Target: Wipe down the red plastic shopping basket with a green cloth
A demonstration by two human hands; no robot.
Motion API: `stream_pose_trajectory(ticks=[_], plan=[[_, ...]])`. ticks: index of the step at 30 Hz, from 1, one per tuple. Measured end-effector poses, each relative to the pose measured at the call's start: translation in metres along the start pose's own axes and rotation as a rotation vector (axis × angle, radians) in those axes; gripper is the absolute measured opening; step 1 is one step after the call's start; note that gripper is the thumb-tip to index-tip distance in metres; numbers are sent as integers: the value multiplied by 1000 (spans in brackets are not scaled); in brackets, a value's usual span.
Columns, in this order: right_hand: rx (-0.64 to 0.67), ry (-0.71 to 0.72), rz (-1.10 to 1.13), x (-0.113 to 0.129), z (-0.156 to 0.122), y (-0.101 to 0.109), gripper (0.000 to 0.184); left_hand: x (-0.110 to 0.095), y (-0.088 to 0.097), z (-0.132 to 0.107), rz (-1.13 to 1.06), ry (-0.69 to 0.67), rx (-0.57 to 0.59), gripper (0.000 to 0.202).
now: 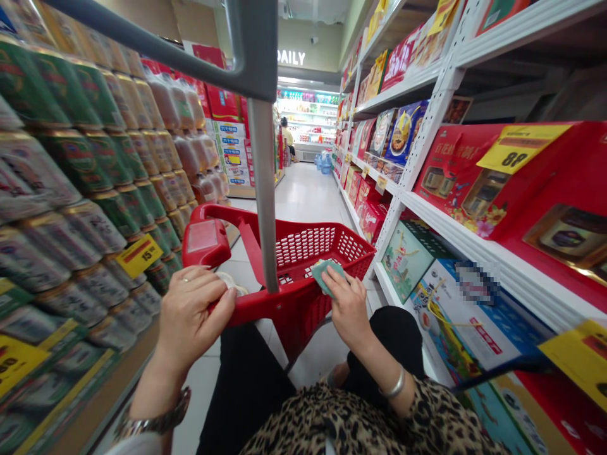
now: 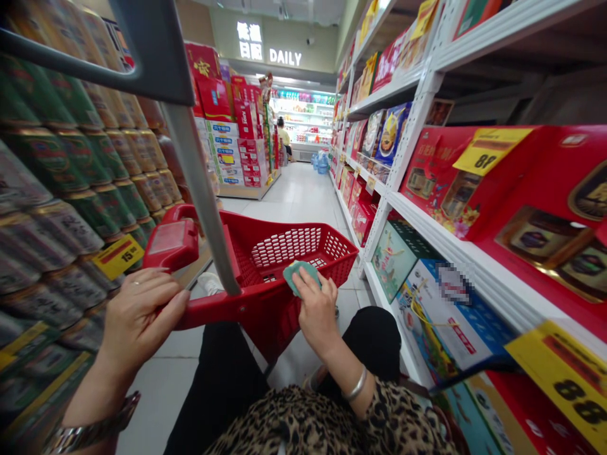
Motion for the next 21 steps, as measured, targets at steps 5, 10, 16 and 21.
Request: stream_pose_trajectory(ticks=[5,10,16,21], plan=[[0,76,53,13,5,7,66,4,1,-2,-6,8,19,34],[40,5,-27,-19,9,-3,66,5,1,-3,-3,8,14,34],[180,-172,-163,-83,15,-17,65,4,0,0,-18,8,20,36],[326,-366,-269,-140,19,-19,65,5,-1,1,-17,23,20,37]])
Point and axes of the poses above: each hand's wrist, its own z-axis towards the middle knuckle, its own y-axis out of the back of the hand, x = y × z, the point moved 6 cm from there along z, towards the middle knuckle, and after that the axes turned 15 degrees about y, right-handed, at the moved point
